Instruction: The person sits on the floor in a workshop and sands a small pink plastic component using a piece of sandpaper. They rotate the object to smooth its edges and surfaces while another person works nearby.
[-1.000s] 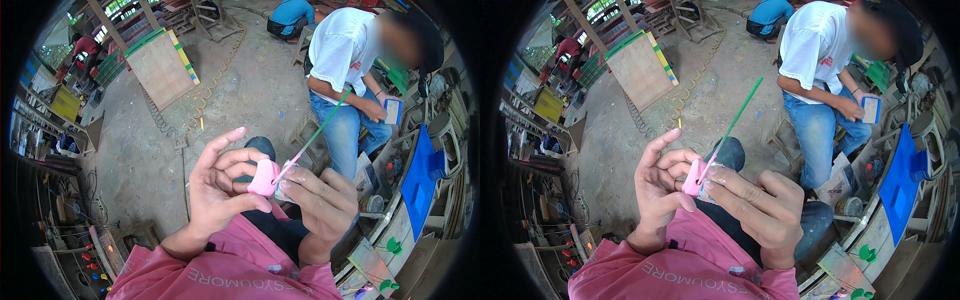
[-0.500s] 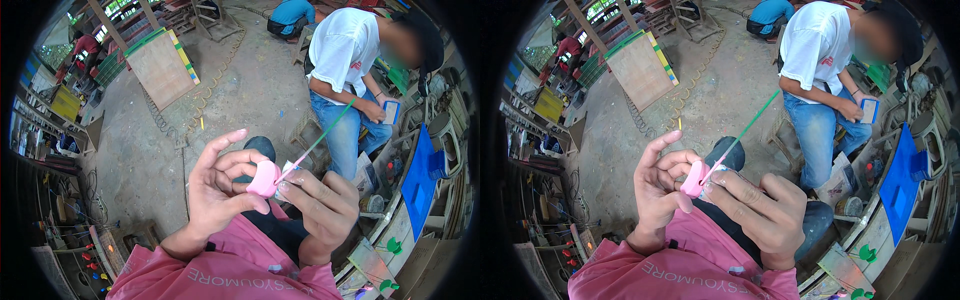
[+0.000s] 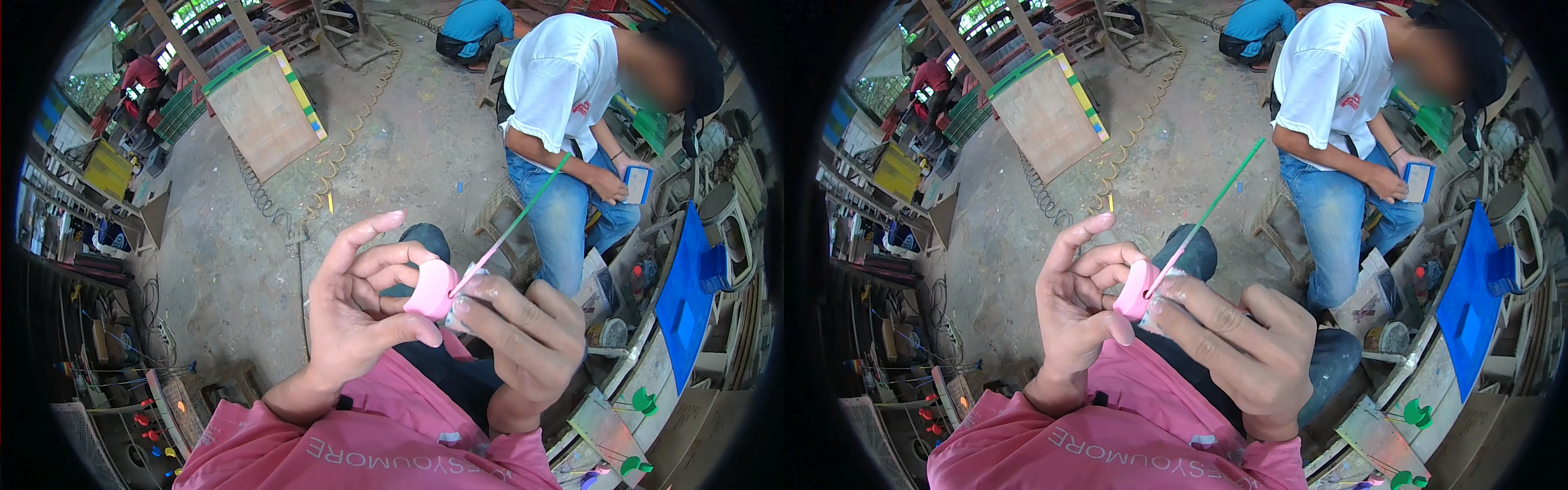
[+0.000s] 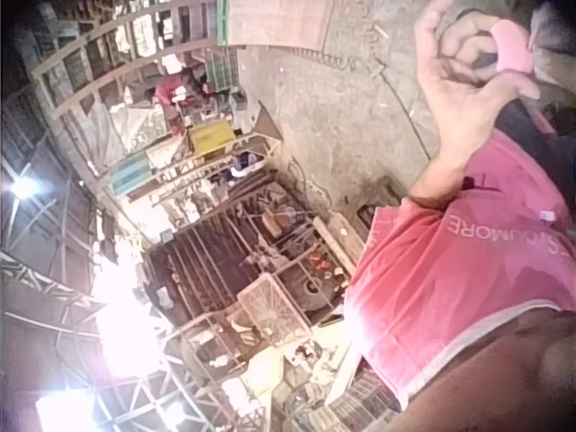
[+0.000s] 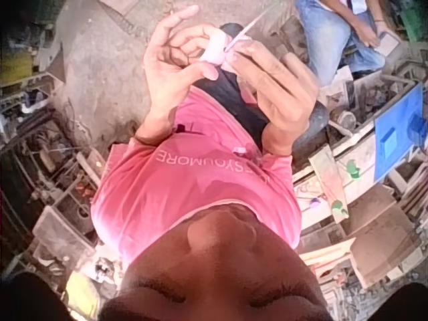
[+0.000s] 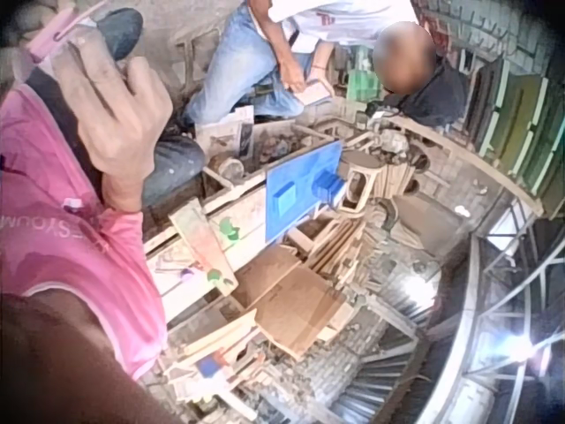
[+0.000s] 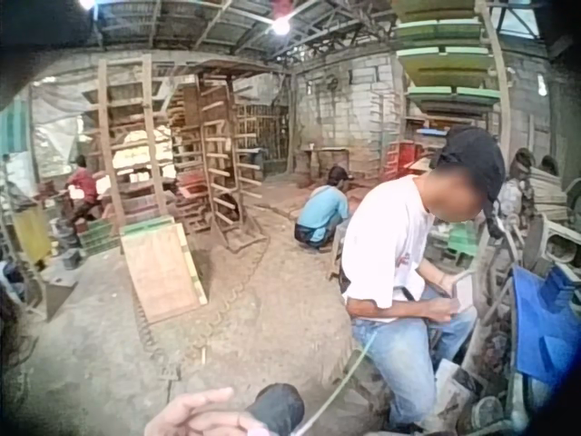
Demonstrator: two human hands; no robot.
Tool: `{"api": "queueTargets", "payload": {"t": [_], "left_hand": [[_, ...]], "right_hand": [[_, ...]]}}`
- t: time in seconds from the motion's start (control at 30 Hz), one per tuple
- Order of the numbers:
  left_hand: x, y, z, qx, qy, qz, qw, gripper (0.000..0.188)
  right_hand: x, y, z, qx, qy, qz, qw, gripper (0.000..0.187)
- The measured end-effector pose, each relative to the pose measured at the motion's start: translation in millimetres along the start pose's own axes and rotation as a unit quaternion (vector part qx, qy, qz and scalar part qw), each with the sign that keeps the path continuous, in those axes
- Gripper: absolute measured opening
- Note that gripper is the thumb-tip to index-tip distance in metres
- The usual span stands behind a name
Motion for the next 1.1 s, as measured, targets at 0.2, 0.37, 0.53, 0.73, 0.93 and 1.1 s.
{"api": "queueTargets", "payload": {"t": [0.2,0.37,0.53,0.73,0.93,1.1], "left_hand": [[-0.5,-0.9,2.0,-0.001,-0.005,-0.006,1.000,0.083],[0.1,-1.0,1.6,-0.001,-0.004,0.002,1.000,0.083],[0.7,-0.6,2.5,0.000,0.002,-0.009,1.000,0.082],[0.8,-2.8,1.3,-0.002,0.001,-0.004,1.000,0.081],[1.8,-4.7,-0.7,0.002,-0.004,-0.013,1.000,0.080],[0.8,-4.3,-1.2,0.007,-0.003,-0.003,1.000,0.078]], "right_hand": [[0.9,-1.2,-0.8,0.000,-0.006,0.001,1.000,0.022],[-2.9,4.4,0.0,-0.012,0.039,-0.001,0.999,0.022],[3.2,4.1,-4.7,-0.004,0.037,0.012,0.999,0.023],[0.6,-1.7,-1.0,0.001,-0.001,0.020,1.000,0.023],[-4.1,7.4,-2.4,-0.020,0.029,0.006,0.999,0.028],[4.2,2.3,-4.1,-0.005,-0.002,0.024,1.000,0.025]]}}
Point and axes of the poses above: each hand's wrist, its own z-axis towards the middle knuckle, its own x-axis out of the back of the hand, y = z × x, the point moved 3 cm from there along z, towards the middle knuckle, and after that the axes turned 12 degrees about -y, right-handed, at the moved point
